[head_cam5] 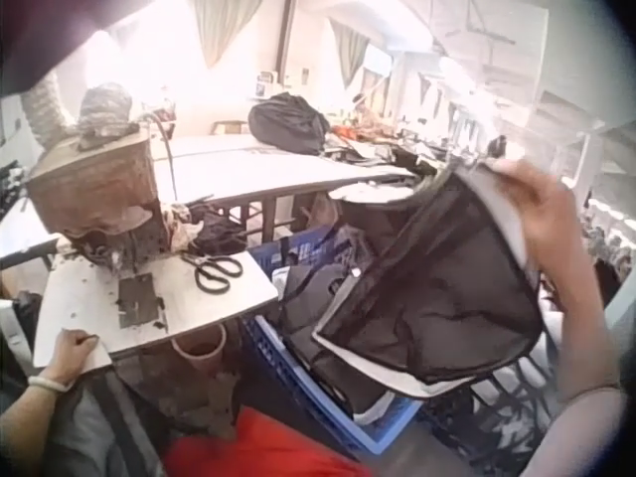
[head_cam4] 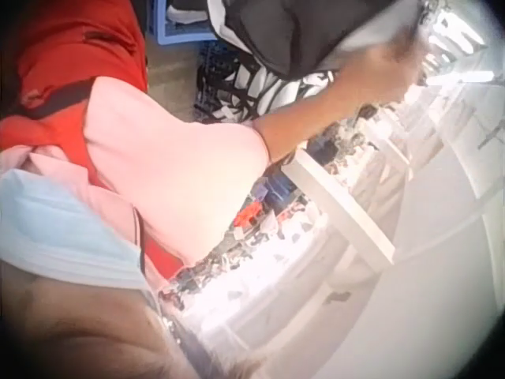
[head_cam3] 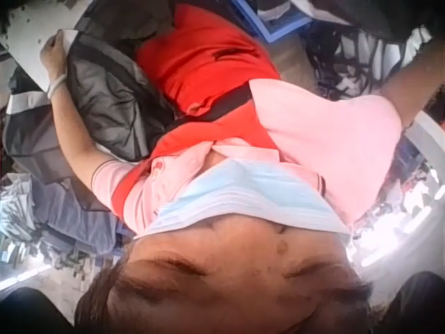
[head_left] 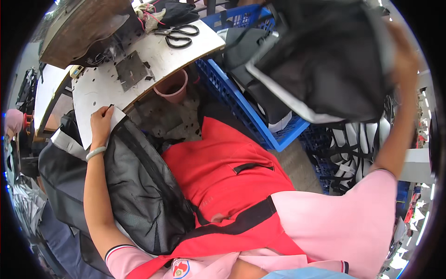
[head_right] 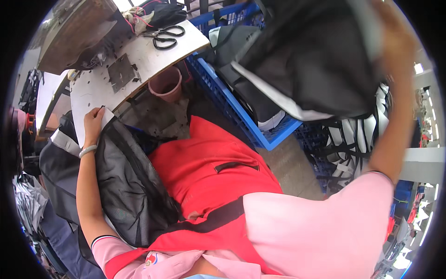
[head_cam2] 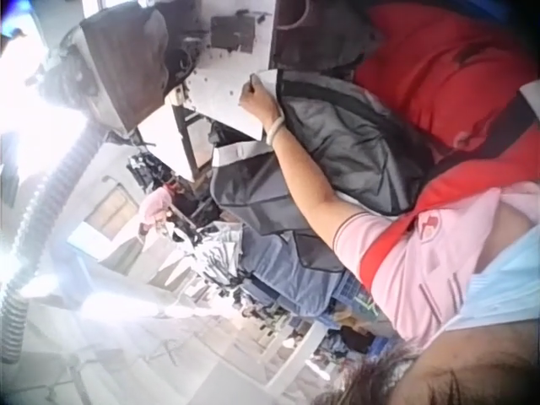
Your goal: Sewing and assembling parts of fabric bags using an industrial sewing machine.
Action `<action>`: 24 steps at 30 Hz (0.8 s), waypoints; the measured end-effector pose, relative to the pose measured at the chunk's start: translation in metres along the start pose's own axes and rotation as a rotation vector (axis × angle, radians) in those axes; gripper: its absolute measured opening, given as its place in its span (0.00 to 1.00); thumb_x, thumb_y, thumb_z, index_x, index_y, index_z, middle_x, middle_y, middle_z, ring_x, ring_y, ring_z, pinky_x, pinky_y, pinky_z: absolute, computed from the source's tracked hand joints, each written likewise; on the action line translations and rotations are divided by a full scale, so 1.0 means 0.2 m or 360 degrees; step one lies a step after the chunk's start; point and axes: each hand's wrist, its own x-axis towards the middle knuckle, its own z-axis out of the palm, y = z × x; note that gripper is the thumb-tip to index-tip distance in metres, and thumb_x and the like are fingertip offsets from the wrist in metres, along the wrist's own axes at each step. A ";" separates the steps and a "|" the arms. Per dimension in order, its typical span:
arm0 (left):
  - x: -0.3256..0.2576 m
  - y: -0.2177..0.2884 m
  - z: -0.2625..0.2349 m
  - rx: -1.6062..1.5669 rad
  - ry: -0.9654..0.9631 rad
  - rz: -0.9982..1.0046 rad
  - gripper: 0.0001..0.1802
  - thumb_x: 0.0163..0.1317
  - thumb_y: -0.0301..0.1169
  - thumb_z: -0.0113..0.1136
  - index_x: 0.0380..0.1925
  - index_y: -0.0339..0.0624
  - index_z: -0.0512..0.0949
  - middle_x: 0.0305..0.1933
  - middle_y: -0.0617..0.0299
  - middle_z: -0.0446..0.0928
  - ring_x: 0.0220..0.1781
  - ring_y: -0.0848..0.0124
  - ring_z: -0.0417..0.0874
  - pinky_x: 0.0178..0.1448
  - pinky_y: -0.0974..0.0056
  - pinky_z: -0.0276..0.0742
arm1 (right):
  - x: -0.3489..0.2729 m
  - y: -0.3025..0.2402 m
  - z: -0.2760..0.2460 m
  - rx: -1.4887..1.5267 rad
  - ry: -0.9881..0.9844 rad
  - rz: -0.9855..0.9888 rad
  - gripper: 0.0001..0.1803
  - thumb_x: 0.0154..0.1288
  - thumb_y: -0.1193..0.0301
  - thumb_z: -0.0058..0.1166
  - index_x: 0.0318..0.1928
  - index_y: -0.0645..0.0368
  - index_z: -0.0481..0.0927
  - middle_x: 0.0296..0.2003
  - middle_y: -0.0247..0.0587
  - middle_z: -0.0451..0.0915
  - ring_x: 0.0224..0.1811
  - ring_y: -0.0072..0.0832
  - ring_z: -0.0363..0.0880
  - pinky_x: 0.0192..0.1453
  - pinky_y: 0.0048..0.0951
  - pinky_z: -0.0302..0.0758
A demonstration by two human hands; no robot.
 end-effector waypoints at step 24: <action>-0.01 0.12 -0.03 0.0111 -0.0097 -0.0227 0.16 0.65 0.36 0.58 0.30 0.30 0.77 0.20 0.58 0.72 0.26 0.74 0.68 0.33 0.65 0.66 | -1.62 -0.65 2.09 0.0686 -0.2022 0.1150 0.56 0.46 0.41 0.67 0.74 0.19 0.49 0.78 0.41 0.37 0.78 0.59 0.35 0.73 0.66 0.42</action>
